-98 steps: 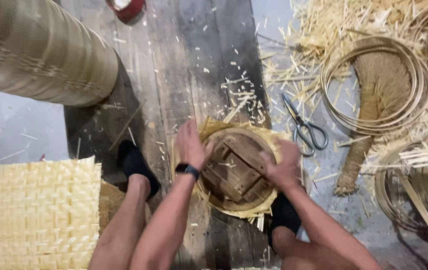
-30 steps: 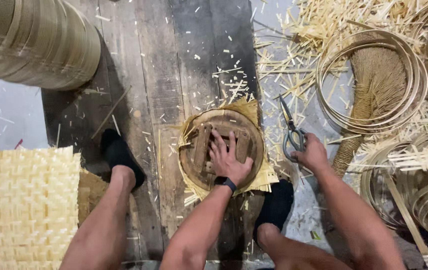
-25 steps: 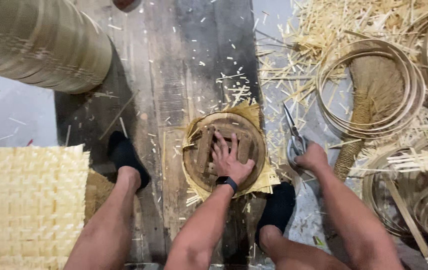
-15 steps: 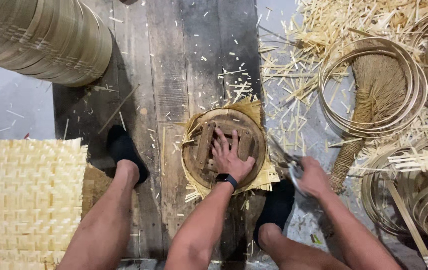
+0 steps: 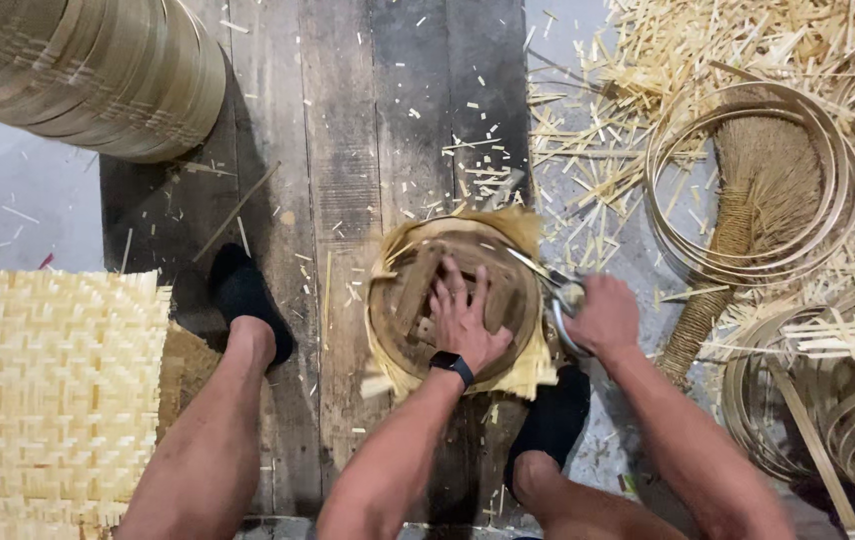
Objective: The person places a woven bamboo mat on a wooden stump and positions a circular bamboo frame on top. They flip the assembly and use shears to trim the excess mat material around the circular frame. The finished circular woven piece is then stacked with others.
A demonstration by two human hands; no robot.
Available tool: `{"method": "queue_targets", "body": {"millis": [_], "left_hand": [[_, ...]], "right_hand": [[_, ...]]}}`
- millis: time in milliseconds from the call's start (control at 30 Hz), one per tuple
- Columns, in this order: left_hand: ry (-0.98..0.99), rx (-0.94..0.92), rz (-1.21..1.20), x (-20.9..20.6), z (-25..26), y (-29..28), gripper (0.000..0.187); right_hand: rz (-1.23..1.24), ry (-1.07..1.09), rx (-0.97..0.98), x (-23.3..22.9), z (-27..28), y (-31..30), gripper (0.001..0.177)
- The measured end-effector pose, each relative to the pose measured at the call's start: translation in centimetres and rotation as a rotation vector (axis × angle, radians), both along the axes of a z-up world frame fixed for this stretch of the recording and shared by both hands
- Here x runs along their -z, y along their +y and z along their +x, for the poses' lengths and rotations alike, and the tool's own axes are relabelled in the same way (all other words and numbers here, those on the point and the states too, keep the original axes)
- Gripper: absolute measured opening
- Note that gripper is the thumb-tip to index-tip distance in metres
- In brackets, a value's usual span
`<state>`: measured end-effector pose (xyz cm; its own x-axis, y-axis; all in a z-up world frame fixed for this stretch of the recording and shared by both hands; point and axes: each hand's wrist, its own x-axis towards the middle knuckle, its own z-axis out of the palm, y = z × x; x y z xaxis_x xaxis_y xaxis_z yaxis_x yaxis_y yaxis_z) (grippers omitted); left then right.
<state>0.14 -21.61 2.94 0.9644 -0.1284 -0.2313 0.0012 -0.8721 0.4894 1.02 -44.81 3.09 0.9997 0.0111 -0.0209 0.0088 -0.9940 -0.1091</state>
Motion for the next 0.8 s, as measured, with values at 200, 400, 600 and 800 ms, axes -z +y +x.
{"method": "queue_targets", "body": {"millis": [200,400,600,800], "left_hand": [[0.047,0.188,-0.071,-0.4,0.3,2.4,0.117],[-0.003,0.314,-0.082,-1.5,0.8,3.3,0.116],[0.09,0.49,-0.035,-1.9,2.1,5.6,0.116],[0.094,0.592,-0.002,-2.6,2.1,6.4,0.117]], "right_hand": [[0.068,0.399,0.127,1.3,-1.1,-2.5,0.047],[0.0,0.189,-0.021,1.5,1.5,-1.3,0.06],[0.04,0.574,0.18,-1.3,0.5,-2.3,0.058],[0.072,0.143,-0.115,-0.8,2.8,0.1,0.072]]}}
